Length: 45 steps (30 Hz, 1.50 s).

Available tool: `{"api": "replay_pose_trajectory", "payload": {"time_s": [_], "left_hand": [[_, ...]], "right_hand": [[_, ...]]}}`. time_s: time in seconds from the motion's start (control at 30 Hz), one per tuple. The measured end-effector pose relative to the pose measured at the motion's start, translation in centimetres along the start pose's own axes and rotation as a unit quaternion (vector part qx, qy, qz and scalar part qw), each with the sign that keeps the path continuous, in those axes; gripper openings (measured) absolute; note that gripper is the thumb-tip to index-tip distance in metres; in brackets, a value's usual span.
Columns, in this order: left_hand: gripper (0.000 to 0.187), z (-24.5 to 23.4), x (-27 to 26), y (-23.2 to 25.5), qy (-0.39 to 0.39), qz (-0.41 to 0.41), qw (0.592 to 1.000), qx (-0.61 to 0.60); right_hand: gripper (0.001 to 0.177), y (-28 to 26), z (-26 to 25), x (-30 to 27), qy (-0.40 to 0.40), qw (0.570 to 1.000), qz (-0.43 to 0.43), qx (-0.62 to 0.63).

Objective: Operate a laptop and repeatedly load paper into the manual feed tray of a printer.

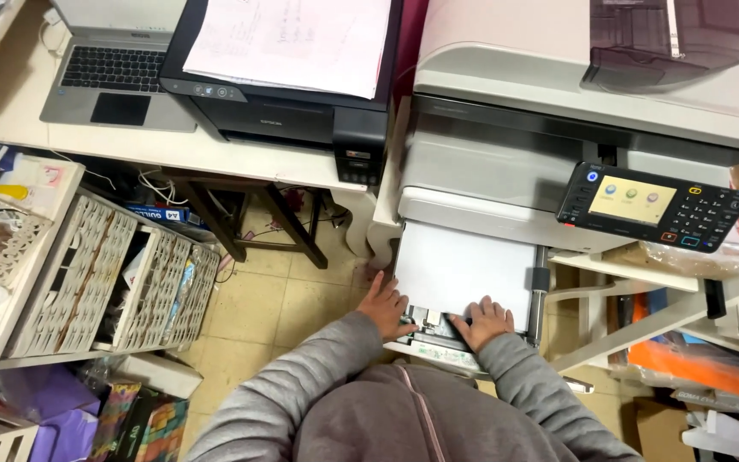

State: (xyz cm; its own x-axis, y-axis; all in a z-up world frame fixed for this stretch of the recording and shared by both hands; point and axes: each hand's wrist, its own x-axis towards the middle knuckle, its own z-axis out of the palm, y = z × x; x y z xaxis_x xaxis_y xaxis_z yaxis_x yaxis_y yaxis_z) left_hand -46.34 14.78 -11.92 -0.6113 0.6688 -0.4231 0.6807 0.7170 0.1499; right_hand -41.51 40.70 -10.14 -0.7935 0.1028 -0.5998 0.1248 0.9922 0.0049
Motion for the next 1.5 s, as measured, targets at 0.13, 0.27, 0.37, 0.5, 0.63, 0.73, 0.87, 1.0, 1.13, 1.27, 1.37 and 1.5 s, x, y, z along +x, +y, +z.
{"api": "replay_pose_trajectory", "payload": {"time_s": [0.13, 0.27, 0.37, 0.5, 0.63, 0.73, 0.87, 1.0, 1.13, 1.27, 1.37, 1.5], "left_hand": [[0.078, 0.1, -1.1, -0.6, 0.072, 0.008, 0.992, -0.1], [0.062, -2.6, -3.5, -1.5, 0.109, 0.023, 0.983, -0.147], [0.049, -4.6, -4.2, -2.4, 0.131, 0.047, 0.969, -0.204], [0.04, -6.7, -4.4, -3.6, 0.173, 0.129, 0.947, -0.239], [0.035, -9.3, -4.9, -4.7, 0.163, 0.253, 0.926, -0.228], [0.032, -10.2, -5.9, -4.8, 0.119, 0.336, 0.912, -0.203], [0.031, -10.5, -7.9, -2.7, 0.057, 0.481, 0.853, -0.193], [0.03, -8.3, -10.0, 1.8, -0.04, 0.584, 0.795, -0.155], [0.031, -5.4, -14.1, 7.7, -0.131, 0.679, 0.716, -0.095], [0.03, -1.4, -19.9, 13.1, -0.188, 0.764, 0.613, -0.069], [0.029, 2.3, -25.7, 16.3, -0.226, 0.82, 0.524, -0.043], [0.029, 6.4, -34.7, 19.2, -0.285, 0.856, 0.432, 0.014]], "right_hand": [[0.086, -1.0, -0.8, -0.2, -0.005, 1.0, -0.005, 0.003], [0.085, -2.4, -1.1, -1.1, 0.042, 0.997, -0.039, 0.055], [0.081, -3.8, -2.1, -3.0, 0.101, 0.989, -0.065, 0.085], [0.066, -5.8, -3.4, -7.8, 0.21, 0.961, -0.088, 0.159], [0.051, -8.7, -2.4, -12.9, 0.308, 0.916, -0.056, 0.252], [0.047, -11.9, -0.7, -16.7, 0.384, 0.877, -0.003, 0.289], [0.043, -17.3, 2.1, -23.1, 0.434, 0.826, 0.13, 0.336], [0.04, -22.4, 6.5, -30.2, 0.434, 0.783, 0.28, 0.346], [0.039, -28.5, 11.1, -37.5, 0.434, 0.708, 0.408, 0.38], [0.039, -36.1, 14.7, -43.7, 0.445, 0.61, 0.522, 0.398], [0.04, -42.7, 16.9, -47.8, 0.444, 0.547, 0.594, 0.389], [0.036, -50.9, 19.4, -52.8, 0.464, 0.479, 0.658, 0.349]]}}
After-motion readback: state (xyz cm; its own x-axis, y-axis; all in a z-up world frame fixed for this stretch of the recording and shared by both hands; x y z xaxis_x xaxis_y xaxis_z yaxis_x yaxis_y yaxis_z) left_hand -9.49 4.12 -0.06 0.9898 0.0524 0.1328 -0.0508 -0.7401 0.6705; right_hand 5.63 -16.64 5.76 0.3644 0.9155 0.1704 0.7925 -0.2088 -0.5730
